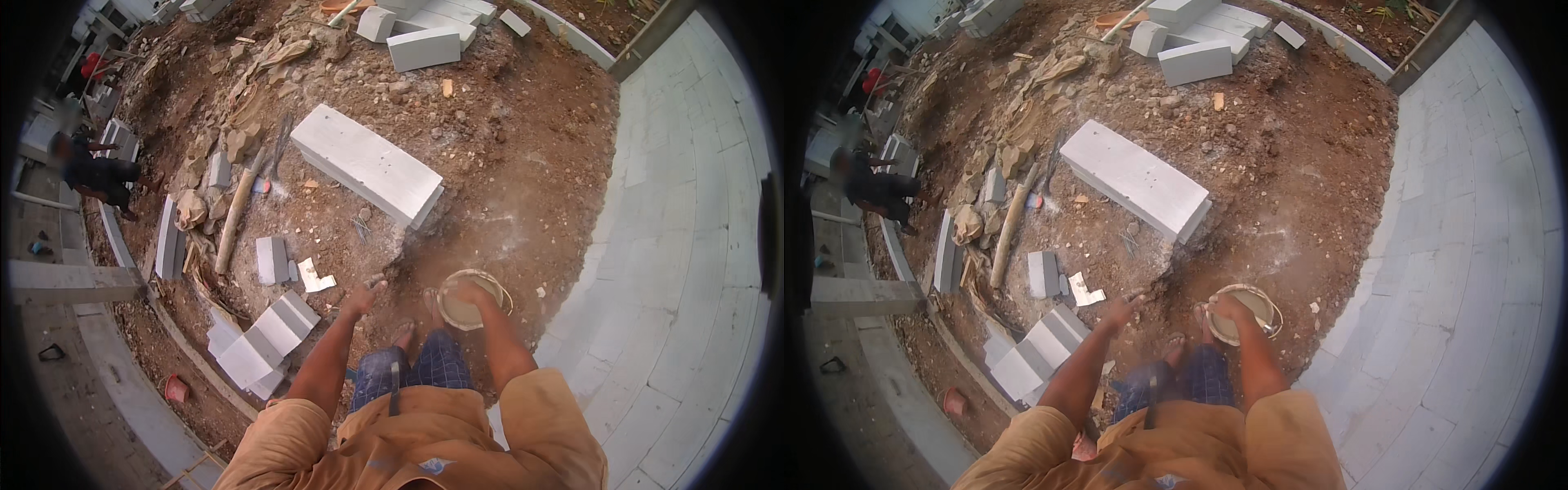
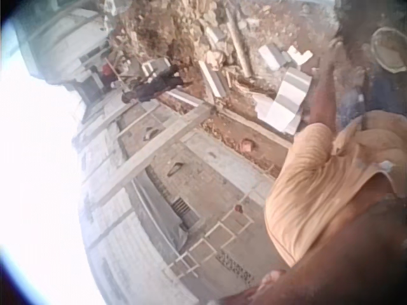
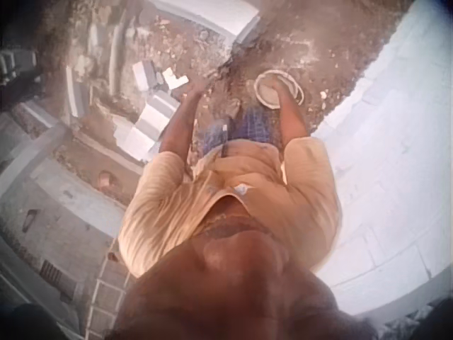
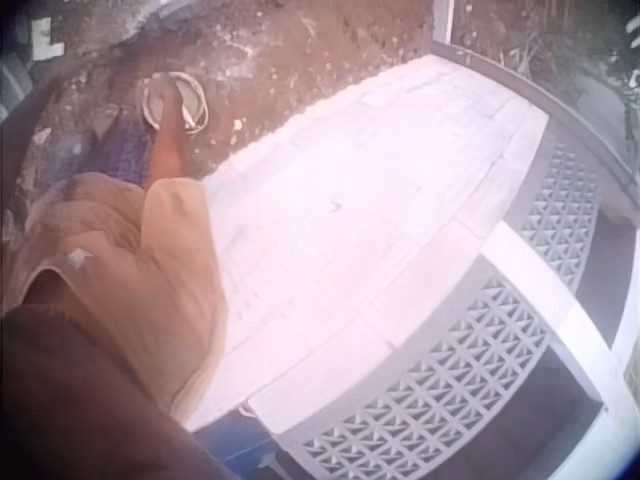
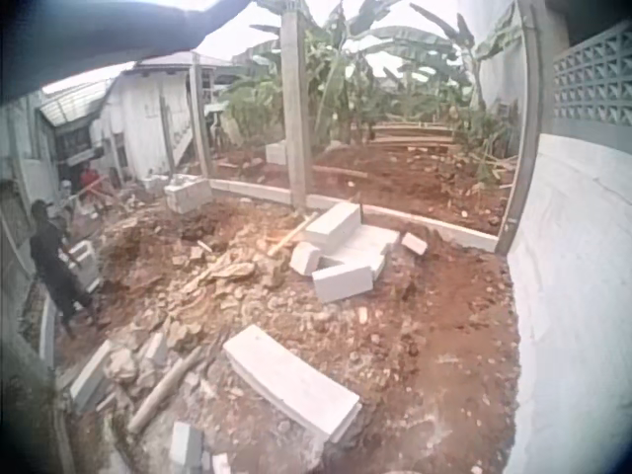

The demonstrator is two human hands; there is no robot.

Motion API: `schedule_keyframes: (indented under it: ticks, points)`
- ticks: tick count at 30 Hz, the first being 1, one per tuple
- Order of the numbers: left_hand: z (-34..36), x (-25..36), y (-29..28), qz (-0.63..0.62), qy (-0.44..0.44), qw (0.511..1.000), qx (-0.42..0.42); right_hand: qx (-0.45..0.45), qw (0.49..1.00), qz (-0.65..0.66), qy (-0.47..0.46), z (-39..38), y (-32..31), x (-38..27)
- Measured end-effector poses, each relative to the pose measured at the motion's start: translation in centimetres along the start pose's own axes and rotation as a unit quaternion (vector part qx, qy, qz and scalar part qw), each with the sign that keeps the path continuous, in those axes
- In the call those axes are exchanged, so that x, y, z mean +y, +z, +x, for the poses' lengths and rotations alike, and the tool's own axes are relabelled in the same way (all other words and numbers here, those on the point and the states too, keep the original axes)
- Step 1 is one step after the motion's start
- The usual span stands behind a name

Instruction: The person applies mortar to a low wall using a trowel and bucket, then picks up and places white blocks onto the wall. The person repeats this process, applying mortar and positioning blocks along the wall.

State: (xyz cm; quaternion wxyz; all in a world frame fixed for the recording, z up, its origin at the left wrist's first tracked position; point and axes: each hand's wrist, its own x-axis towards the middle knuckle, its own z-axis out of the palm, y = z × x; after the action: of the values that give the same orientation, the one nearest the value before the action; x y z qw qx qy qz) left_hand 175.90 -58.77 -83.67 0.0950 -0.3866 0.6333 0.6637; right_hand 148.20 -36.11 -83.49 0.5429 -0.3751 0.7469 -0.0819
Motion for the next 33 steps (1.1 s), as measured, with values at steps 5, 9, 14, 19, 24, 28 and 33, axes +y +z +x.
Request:
schedule_keyframes:
  ticks: [5,9,14,19,24,28,33]
  points:
    - [10.9,0.3,1.3,-0.219,-0.146,0.954,0.143,0.149,0.965,0.216,0.022,19.3,-7.3,0.1]
    - [21.9,0.4,1.0,-0.324,-0.151,0.907,0.224,0.391,0.917,0.069,0.025,30.9,-16.7,0.3]
    - [28.2,1.7,0.4,-0.359,-0.104,0.899,0.227,0.332,0.940,0.076,-0.010,34.4,-16.6,-2.1]
    - [30.0,0.4,0.1,-0.375,-0.093,0.894,0.228,0.339,0.936,0.091,-0.025,31.0,-10.8,-1.3]
    - [28.5,-4.3,-2.8,-0.282,-0.051,0.927,0.242,0.187,0.939,0.289,-0.003,30.2,-10.4,-1.8]
    - [29.3,-4.1,-2.0,-0.260,-0.040,0.924,0.277,0.161,0.918,0.362,-0.033,32.2,-9.1,-1.0]
    - [25.8,-4.9,4.3,-0.286,-0.022,0.908,0.306,0.121,0.850,0.507,-0.076,28.1,-6.6,3.8]
